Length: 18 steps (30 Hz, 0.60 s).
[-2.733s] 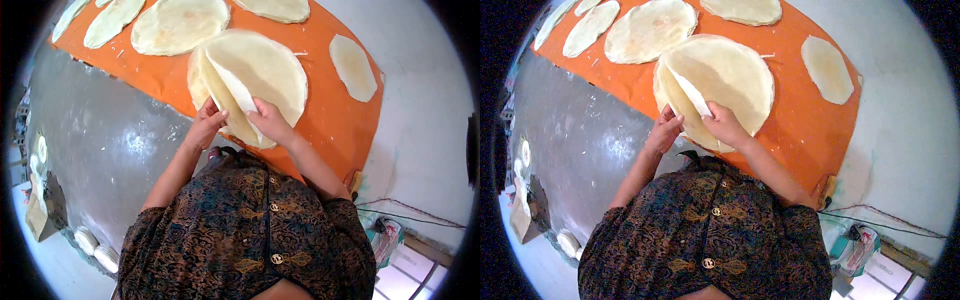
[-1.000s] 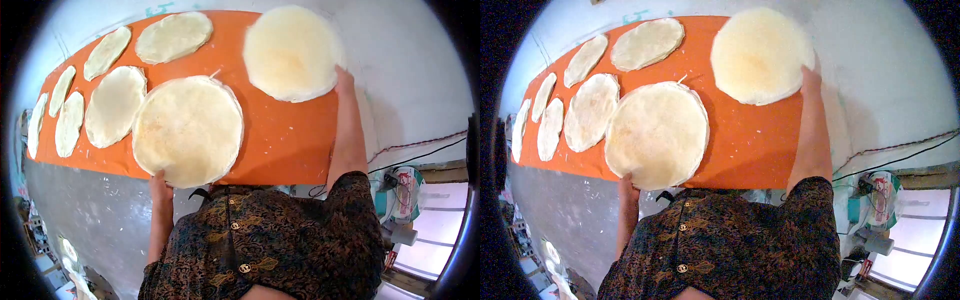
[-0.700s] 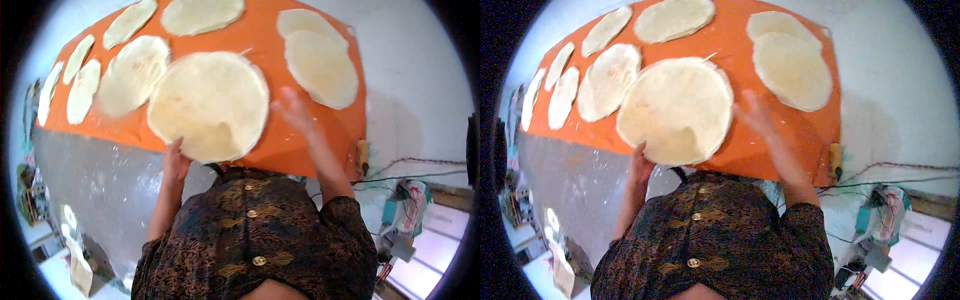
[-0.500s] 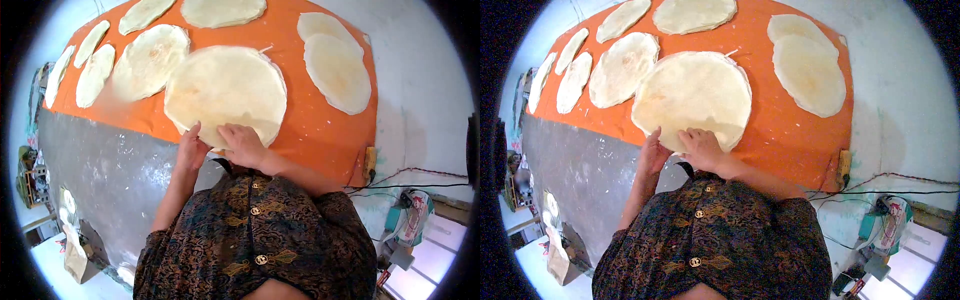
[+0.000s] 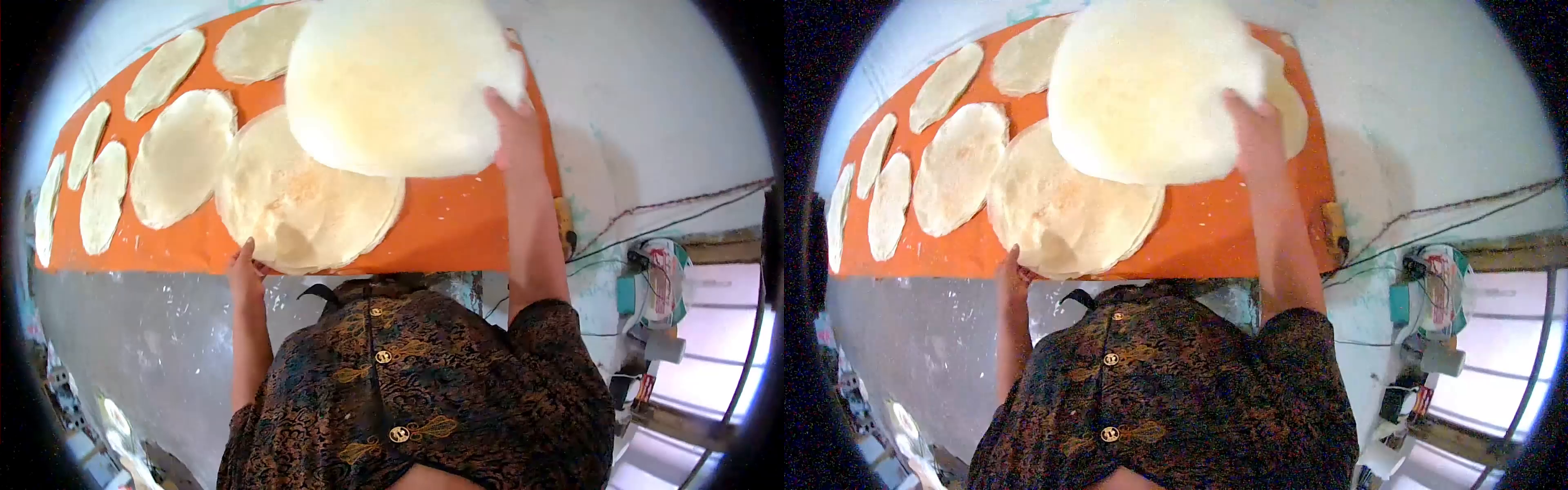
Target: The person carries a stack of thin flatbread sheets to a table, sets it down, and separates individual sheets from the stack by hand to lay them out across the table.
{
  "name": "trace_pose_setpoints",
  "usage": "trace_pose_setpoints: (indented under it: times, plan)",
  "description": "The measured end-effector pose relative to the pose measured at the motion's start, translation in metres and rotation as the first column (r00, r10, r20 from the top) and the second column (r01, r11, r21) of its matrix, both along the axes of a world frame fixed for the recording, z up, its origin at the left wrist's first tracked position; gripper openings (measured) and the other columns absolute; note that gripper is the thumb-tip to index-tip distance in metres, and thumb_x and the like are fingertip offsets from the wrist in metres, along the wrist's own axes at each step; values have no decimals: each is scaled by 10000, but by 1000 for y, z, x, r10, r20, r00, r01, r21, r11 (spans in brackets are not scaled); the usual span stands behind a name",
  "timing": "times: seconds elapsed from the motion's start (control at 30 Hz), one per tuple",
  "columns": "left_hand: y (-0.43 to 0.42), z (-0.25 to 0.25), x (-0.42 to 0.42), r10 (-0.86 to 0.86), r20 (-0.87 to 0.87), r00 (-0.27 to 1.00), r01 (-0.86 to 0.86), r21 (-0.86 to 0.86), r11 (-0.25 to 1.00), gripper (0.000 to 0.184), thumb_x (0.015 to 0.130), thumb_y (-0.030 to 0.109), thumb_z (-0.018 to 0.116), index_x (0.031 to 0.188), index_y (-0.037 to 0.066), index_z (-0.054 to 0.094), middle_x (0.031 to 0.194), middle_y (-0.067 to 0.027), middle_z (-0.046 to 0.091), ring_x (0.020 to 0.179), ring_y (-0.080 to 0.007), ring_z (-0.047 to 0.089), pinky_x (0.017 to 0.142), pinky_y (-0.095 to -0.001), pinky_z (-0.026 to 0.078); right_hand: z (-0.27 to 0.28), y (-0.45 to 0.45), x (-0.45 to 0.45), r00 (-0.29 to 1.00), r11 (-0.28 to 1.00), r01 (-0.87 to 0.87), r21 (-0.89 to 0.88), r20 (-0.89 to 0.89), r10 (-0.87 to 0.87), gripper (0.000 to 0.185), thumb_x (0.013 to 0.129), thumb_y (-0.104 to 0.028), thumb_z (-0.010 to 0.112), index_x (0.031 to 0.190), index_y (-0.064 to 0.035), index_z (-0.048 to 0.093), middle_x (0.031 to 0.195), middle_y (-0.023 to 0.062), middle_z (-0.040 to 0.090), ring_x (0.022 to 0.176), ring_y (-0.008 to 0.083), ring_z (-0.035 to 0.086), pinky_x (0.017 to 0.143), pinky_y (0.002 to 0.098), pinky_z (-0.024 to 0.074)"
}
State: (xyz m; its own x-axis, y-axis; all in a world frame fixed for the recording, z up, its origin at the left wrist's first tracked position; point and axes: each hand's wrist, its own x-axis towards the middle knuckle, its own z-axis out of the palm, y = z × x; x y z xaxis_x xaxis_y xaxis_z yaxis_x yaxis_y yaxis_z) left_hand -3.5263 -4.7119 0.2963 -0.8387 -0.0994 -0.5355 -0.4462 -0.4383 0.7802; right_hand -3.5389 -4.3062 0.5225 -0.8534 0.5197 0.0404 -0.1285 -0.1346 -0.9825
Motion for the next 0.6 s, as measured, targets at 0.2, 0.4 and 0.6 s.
trace_pose_setpoints:
  times: [0.2,0.4,0.6]
  plan:
    - [-10,4,-20,-193,92,977,178,149,973,480,818,285,529,1140,-53,421,1030,-165,558,853,-256,597,663,-317,516,-94,66,72,932,847,285,-450,-77,-354,439,842,-187,522,1222,-29,371,1186,127,473,1061,251,485,841,403,445]
    - [-3,23,-20,-253,-33,967,256,143,956,518,845,318,476,1231,-6,354,1209,-141,452,1084,-253,467,880,-406,408,-209,33,114,854,813,63,-579,453,256,301,842,-240,509,1072,-47,482,930,79,596,849,208,594,538,249,494]
    - [19,32,-23,-215,-333,918,376,558,740,540,889,370,399,1300,43,274,1316,-88,357,1213,-233,328,1004,-403,264,-142,-59,80,731,809,-534,246,615,295,409,772,-280,587,1046,12,504,919,109,605,904,243,581,748,328,472]
